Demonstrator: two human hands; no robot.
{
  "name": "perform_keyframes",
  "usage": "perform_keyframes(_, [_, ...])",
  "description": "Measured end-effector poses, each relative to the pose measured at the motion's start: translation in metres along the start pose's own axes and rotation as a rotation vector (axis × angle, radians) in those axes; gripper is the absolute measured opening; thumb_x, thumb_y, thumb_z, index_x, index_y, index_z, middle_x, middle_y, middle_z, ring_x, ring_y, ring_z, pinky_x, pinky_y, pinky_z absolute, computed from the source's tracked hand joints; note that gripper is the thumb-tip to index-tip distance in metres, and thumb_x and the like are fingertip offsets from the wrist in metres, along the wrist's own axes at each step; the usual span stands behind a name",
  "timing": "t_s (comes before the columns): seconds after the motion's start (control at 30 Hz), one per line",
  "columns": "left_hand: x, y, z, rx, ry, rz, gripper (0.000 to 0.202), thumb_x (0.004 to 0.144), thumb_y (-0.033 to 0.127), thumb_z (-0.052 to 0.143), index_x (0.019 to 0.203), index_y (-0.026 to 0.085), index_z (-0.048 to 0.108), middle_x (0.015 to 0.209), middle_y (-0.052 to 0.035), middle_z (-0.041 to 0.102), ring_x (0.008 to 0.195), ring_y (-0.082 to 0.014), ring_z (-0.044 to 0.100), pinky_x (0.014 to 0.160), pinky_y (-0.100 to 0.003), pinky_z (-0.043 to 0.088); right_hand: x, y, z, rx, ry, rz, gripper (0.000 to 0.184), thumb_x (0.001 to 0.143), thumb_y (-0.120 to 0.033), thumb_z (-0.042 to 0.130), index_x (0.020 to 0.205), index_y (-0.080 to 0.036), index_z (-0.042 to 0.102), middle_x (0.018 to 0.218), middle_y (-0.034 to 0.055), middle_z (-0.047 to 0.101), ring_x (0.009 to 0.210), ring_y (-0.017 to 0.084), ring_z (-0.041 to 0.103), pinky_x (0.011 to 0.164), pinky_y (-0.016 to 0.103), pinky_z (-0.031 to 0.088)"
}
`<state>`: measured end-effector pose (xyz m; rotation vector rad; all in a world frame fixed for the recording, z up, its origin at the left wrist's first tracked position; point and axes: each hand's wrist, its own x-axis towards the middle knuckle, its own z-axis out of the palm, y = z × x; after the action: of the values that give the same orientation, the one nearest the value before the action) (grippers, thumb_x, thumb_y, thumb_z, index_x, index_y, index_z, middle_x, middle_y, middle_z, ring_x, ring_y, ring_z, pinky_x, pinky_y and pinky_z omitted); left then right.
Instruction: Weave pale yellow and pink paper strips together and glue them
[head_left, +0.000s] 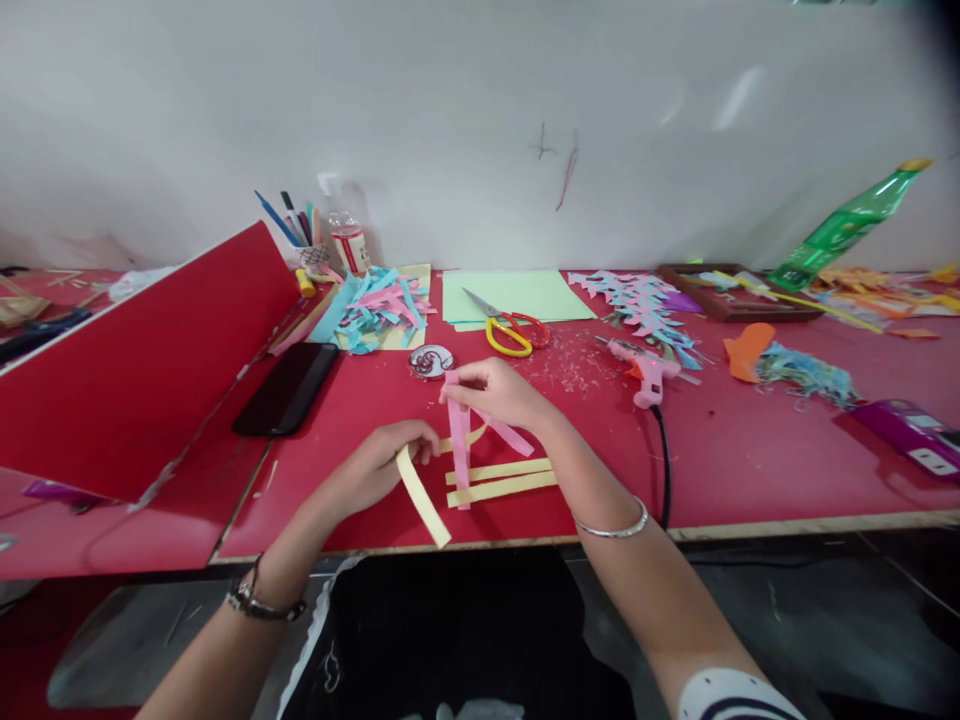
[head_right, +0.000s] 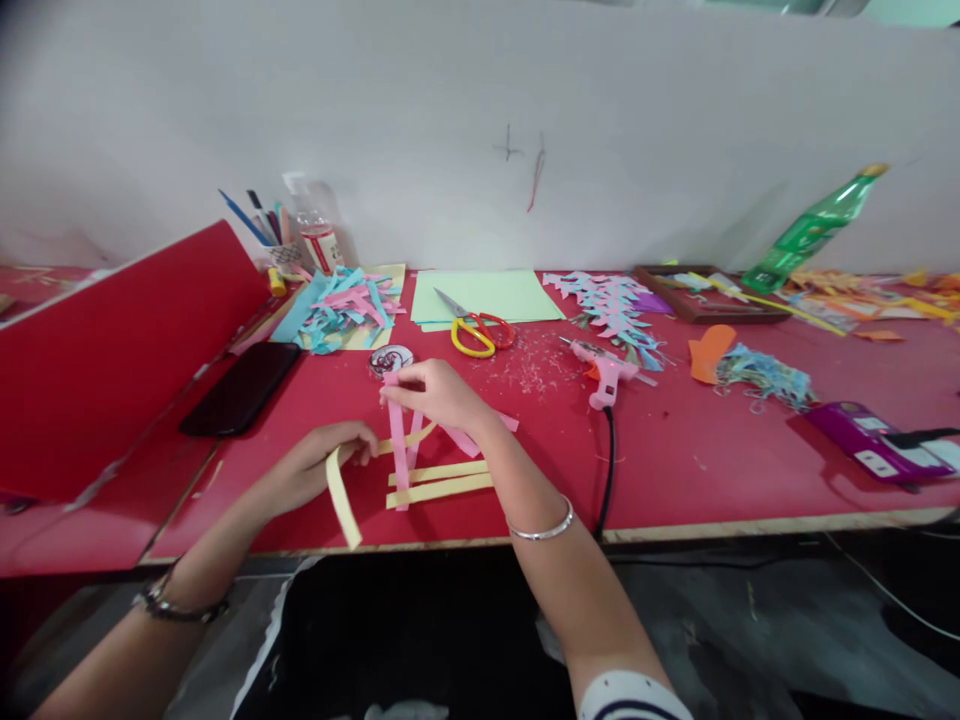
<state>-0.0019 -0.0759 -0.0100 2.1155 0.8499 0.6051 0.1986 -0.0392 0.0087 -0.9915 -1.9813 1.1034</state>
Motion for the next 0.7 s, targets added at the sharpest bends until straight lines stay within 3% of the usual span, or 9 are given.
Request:
perform_keyframes(0.3, [0.004,0.005,0.011,-0.095,-0.143,-0.02,0.024,0.088,0.026,0.033,0.081,0.015,0.053,0.077,-0.0024,0.057,0.067,-0.012,0.051,0.064,-0.024,0.04,0.003,0.008,0.006,-0.232,-0.004,0.056,0.024,0.079,-0.034,0.049,0.071,-0.014,0.061,0.061,-0.0004,0.054,0.057,0.009,0.047,0.056,0.022,0.034])
perform_keyframes(0.37, [0.003,0.007,0.011,-0.054,-0.134,-0.017,0.024,0.088,0.03,0.034,0.084,0.016,0.054,0.083,-0.0033,0.057,0.072,-0.0133,0.052,0.069,-0.025,0.041,0.003,0.009,0.008,-0.314,0.015,0.061,0.024,0.079,-0.035,0.05,0.072,-0.015,0.06,0.062,-0.0004,0.054,0.057,0.01,0.047,0.055,0.023,0.034])
perform_keyframes(0.43, [0.002,0.009,0.011,0.035,-0.094,-0.017,0.022,0.085,0.035,0.041,0.09,0.017,0.054,0.089,-0.0038,0.055,0.077,-0.0148,0.051,0.073,-0.027,0.041,0.003,0.011,0.008,-0.387,0.072,0.089,0.022,0.077,-0.035,0.053,0.086,-0.015,0.06,0.07,0.0014,0.058,0.062,0.011,0.05,0.058,0.023,0.036])
perform_keyframes(0.57, [-0.003,0.012,0.014,0.182,-0.009,-0.103,0.037,0.077,0.043,0.053,0.107,0.021,0.049,0.097,-0.0047,0.051,0.078,-0.0161,0.05,0.069,-0.028,0.042,0.002,0.008,0.001,-0.429,0.189,0.099,0.039,0.076,-0.031,0.055,0.113,-0.016,0.05,0.09,0.0059,0.06,0.08,0.015,0.055,0.071,0.027,0.041])
perform_keyframes(0.7, [-0.005,0.013,0.018,0.187,-0.006,-0.088,0.027,0.08,0.037,0.05,0.102,0.021,0.053,0.102,-0.006,0.051,0.084,-0.0169,0.051,0.074,-0.029,0.042,-0.008,-0.009,-0.018,-0.448,0.237,0.048,0.034,0.079,-0.029,0.052,0.11,-0.018,0.051,0.099,0.0064,0.059,0.091,0.016,0.055,0.08,0.03,0.042])
